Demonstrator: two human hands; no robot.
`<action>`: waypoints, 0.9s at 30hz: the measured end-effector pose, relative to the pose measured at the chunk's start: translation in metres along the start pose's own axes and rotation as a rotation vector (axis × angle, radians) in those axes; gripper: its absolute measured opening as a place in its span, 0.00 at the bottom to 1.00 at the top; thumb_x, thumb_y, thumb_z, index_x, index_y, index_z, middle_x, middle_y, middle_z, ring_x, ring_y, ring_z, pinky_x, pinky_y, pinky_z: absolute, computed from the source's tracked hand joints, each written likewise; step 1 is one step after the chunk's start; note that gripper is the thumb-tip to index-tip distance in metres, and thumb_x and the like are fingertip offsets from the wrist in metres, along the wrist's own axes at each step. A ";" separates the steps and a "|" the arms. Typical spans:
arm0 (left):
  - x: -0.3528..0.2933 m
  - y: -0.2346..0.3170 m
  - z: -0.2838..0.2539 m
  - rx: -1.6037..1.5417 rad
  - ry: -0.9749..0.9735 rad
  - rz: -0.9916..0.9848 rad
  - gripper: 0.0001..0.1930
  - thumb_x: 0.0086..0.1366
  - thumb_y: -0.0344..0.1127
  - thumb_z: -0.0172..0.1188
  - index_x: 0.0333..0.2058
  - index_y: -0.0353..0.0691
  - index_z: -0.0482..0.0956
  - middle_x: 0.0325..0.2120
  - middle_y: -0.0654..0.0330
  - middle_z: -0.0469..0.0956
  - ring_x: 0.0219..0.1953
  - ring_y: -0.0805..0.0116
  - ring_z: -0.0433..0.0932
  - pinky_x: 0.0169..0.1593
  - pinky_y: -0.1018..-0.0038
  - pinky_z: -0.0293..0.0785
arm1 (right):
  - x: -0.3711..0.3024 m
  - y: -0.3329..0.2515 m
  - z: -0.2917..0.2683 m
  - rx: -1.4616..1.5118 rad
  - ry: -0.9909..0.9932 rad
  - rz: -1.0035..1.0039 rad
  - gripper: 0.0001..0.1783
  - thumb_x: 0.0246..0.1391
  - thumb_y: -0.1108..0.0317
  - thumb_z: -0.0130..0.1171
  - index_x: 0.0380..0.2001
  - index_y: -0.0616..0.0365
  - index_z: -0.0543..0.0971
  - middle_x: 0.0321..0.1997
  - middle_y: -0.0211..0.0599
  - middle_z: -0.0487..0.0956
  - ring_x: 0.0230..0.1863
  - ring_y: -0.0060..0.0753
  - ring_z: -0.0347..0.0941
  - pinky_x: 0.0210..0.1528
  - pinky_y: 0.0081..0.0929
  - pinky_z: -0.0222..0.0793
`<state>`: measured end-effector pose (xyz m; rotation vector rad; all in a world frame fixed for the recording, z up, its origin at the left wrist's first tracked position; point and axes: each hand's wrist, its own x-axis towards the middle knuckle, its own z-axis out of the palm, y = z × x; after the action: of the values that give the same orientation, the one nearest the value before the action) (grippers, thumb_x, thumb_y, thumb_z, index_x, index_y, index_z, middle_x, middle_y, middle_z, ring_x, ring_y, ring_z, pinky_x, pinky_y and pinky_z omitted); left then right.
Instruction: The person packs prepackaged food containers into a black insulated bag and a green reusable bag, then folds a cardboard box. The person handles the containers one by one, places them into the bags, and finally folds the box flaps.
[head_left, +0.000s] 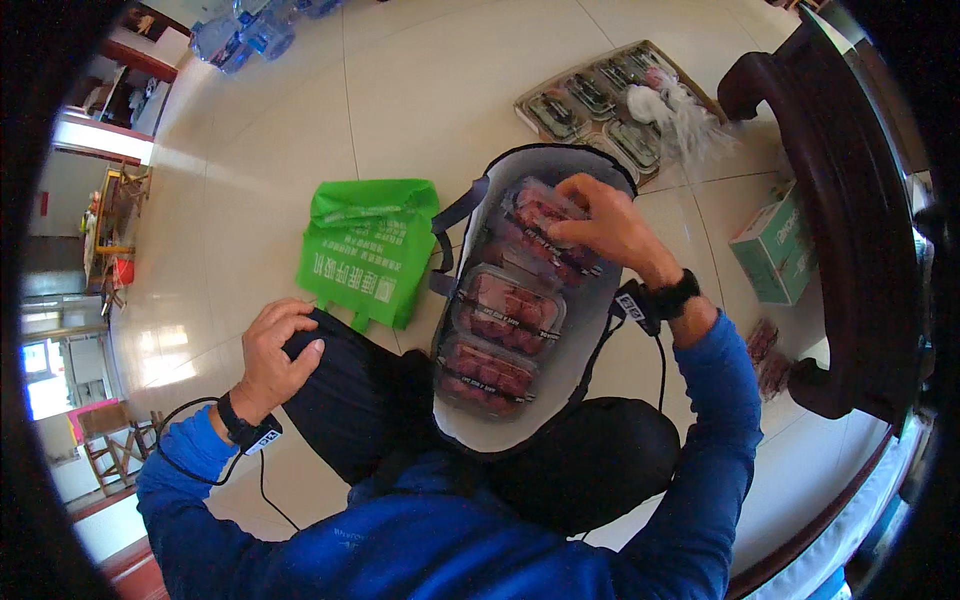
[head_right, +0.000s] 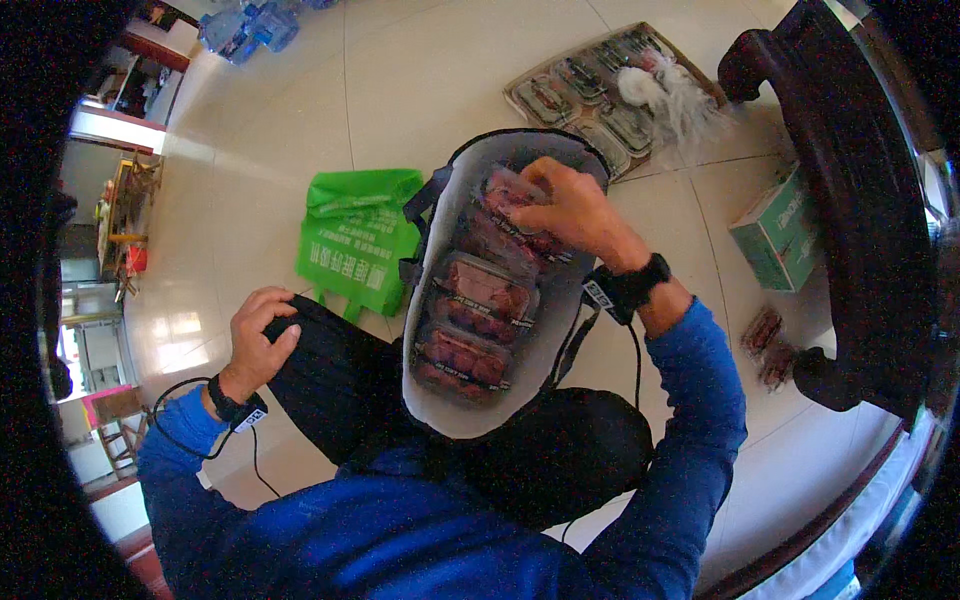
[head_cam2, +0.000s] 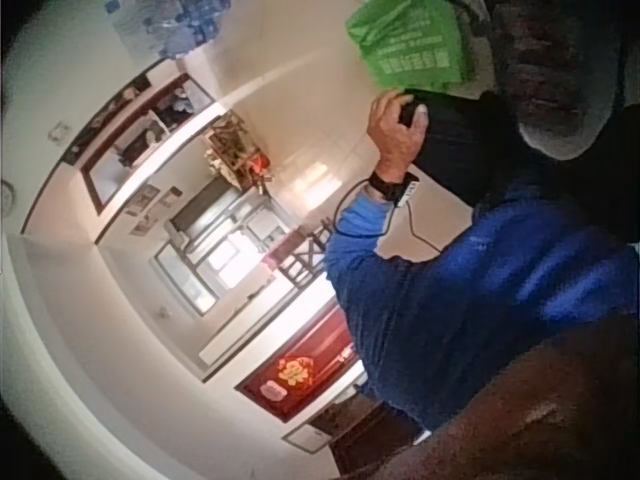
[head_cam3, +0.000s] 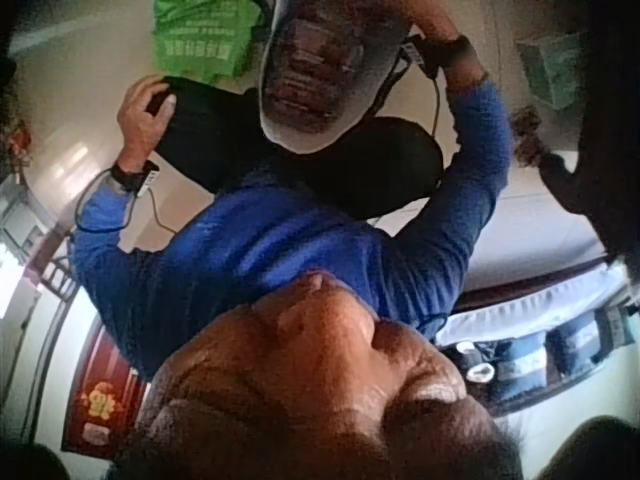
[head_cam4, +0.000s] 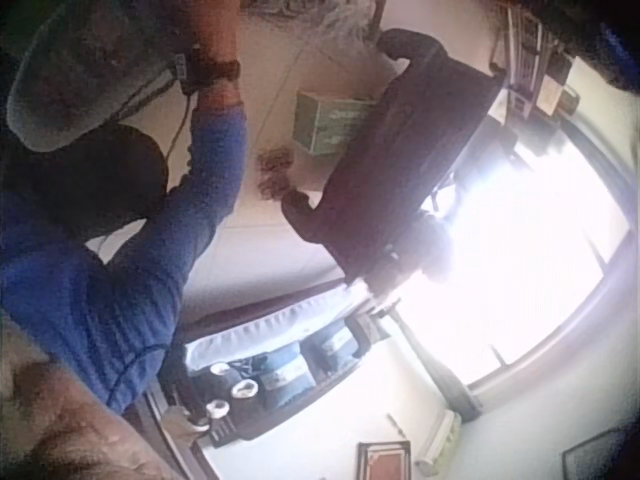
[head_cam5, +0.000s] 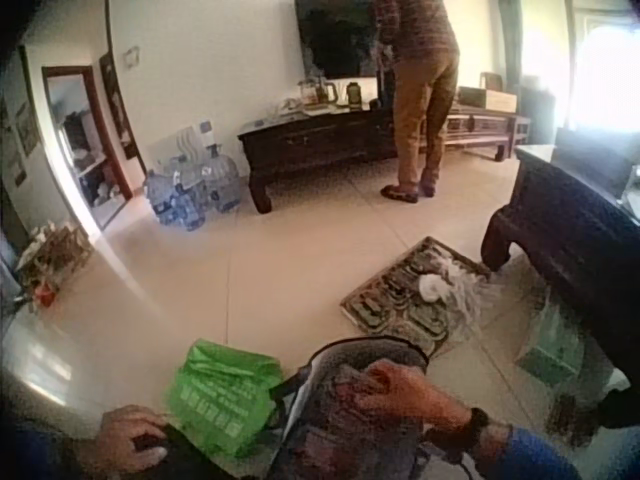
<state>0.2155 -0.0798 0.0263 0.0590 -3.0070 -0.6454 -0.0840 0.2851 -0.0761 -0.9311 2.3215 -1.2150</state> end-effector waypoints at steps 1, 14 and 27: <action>-0.001 -0.001 0.000 0.009 0.002 0.004 0.11 0.52 0.33 0.68 0.32 0.34 0.81 0.43 0.47 0.82 0.49 0.46 0.80 0.53 0.58 0.76 | 0.005 0.004 0.009 0.013 -0.015 -0.014 0.27 0.49 0.58 0.72 0.48 0.62 0.78 0.40 0.49 0.83 0.40 0.44 0.82 0.44 0.38 0.76; -0.001 -0.009 0.007 0.032 -0.074 -0.051 0.10 0.56 0.30 0.62 0.35 0.32 0.78 0.46 0.46 0.79 0.51 0.48 0.77 0.59 0.58 0.71 | -0.082 0.056 -0.034 0.336 0.626 -0.094 0.19 0.54 0.67 0.68 0.47 0.64 0.81 0.45 0.46 0.84 0.43 0.42 0.82 0.45 0.37 0.78; 0.003 0.025 0.011 0.144 -0.099 -0.128 0.07 0.57 0.27 0.60 0.35 0.33 0.78 0.46 0.48 0.79 0.51 0.51 0.77 0.60 0.60 0.70 | -0.418 0.373 -0.100 -0.232 1.000 0.901 0.41 0.54 0.64 0.68 0.69 0.61 0.66 0.69 0.50 0.72 0.68 0.47 0.70 0.68 0.38 0.65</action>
<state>0.2107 -0.0527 0.0264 0.2355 -3.1620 -0.4528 0.0142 0.7894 -0.3222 0.8900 3.0262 -1.0822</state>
